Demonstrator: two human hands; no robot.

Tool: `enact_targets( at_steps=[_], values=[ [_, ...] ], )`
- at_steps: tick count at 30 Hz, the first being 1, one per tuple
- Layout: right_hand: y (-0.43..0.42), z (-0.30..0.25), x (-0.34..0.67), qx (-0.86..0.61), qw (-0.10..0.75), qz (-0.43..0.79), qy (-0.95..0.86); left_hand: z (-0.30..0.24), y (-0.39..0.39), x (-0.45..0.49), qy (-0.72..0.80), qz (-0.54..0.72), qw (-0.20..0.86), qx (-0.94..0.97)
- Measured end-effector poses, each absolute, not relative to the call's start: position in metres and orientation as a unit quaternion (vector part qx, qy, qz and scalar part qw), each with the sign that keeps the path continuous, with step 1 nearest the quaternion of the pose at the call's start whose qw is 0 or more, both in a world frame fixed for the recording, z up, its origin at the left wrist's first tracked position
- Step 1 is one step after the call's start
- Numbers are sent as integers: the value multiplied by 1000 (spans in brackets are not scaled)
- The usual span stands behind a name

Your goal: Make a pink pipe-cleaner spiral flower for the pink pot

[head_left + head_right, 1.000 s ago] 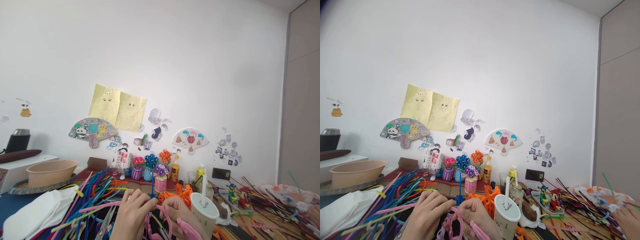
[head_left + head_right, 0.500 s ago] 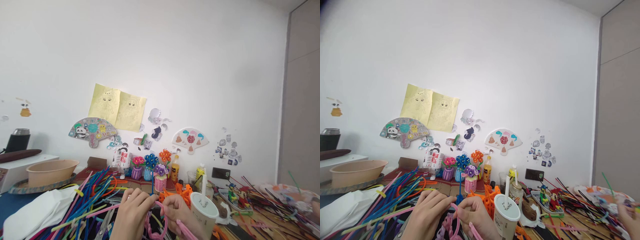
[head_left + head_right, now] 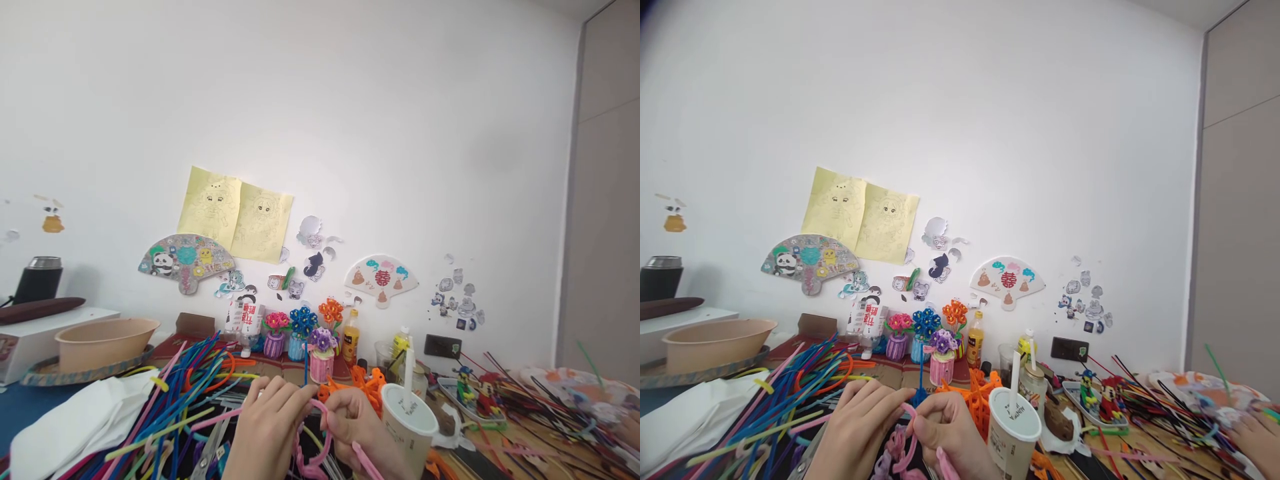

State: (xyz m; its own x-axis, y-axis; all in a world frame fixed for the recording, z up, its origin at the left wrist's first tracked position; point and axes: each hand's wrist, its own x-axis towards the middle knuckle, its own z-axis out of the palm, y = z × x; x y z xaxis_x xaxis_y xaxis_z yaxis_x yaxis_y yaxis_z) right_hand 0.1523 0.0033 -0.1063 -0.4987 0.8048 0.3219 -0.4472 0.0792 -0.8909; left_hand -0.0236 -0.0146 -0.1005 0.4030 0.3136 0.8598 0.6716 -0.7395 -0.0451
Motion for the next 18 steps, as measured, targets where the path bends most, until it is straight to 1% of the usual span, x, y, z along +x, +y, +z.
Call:
enact_targets(
  at_steps=[4, 8, 12, 18],
  values=[
    [1, -102, 153, -151, 482, 655, -562, -101, -12, -27, -303, -454, 185, -817],
    [-2, -98, 156, -142, 433, 667, -589, -101, -13, -33, -301, -439, 185, -826],
    [-2, -100, 157, -151, 413, 681, -585, -100, -15, -34, -294, -436, 194, -828],
    [1, -105, 151, -141, 449, 682, -560, -98, -17, -28, -298, -451, 193, -819]
  ],
)
